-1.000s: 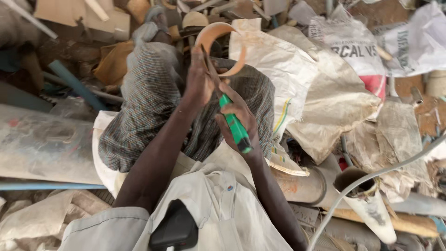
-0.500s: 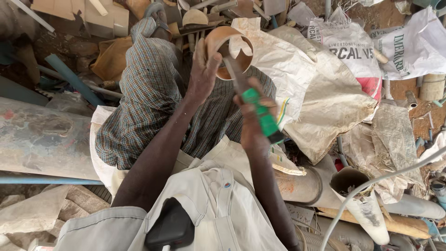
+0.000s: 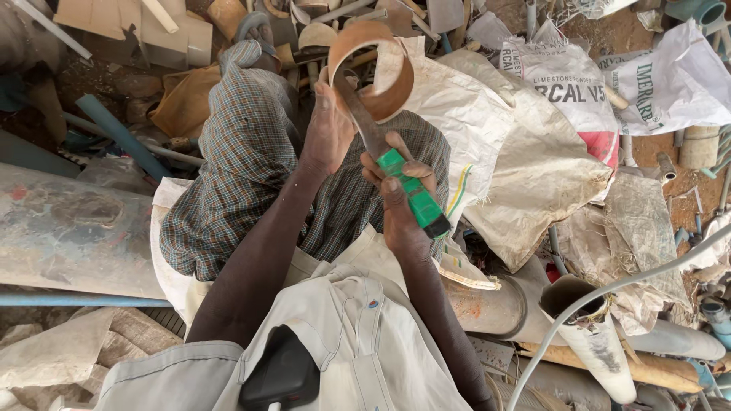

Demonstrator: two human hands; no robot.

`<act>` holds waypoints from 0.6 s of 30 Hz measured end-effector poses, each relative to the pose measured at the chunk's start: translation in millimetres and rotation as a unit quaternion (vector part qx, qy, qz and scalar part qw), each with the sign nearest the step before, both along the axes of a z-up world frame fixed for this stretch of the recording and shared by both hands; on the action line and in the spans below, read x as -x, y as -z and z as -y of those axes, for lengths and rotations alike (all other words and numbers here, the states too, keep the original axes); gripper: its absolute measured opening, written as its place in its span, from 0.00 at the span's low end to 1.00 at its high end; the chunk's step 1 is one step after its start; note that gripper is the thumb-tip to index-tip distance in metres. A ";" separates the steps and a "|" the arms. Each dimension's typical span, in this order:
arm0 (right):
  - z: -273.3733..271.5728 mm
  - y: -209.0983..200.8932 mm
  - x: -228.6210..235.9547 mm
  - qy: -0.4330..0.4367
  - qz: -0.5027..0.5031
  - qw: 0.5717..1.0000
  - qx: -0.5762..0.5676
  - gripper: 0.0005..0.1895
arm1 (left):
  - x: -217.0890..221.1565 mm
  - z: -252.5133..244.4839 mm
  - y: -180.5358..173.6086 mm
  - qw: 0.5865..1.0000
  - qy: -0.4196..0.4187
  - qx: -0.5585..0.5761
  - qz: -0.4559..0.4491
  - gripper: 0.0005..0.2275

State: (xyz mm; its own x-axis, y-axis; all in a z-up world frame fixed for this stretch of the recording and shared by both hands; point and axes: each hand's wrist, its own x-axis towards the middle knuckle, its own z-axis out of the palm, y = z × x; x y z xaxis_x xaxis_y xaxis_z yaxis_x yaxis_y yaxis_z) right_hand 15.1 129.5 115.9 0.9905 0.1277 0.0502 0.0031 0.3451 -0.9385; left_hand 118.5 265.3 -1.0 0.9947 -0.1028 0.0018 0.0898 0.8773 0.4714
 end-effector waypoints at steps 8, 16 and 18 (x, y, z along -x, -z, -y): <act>16.9 -0.4 -6.7 0.007 -0.018 0.999 -0.038 0.15 | -4.2 4.8 9.2 0.998 0.023 0.051 -0.025 0.41; 2.5 12.8 7.4 -0.042 0.000 0.998 0.049 0.16 | -7.0 -7.7 16.9 0.987 -0.021 0.133 -0.086 0.43; 3.0 11.6 7.4 -0.039 -0.001 0.998 0.049 0.16 | -8.4 -6.6 20.1 0.987 -0.026 0.122 -0.104 0.42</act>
State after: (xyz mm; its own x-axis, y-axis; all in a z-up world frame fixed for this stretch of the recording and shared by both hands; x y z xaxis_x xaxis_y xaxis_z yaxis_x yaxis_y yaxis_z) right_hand 7.6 126.5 104.3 0.9774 0.2090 0.0310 -0.0231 0.2516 -0.9676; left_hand 126.9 271.9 -21.1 0.9803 -0.0726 -0.1839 0.1134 0.9684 0.2222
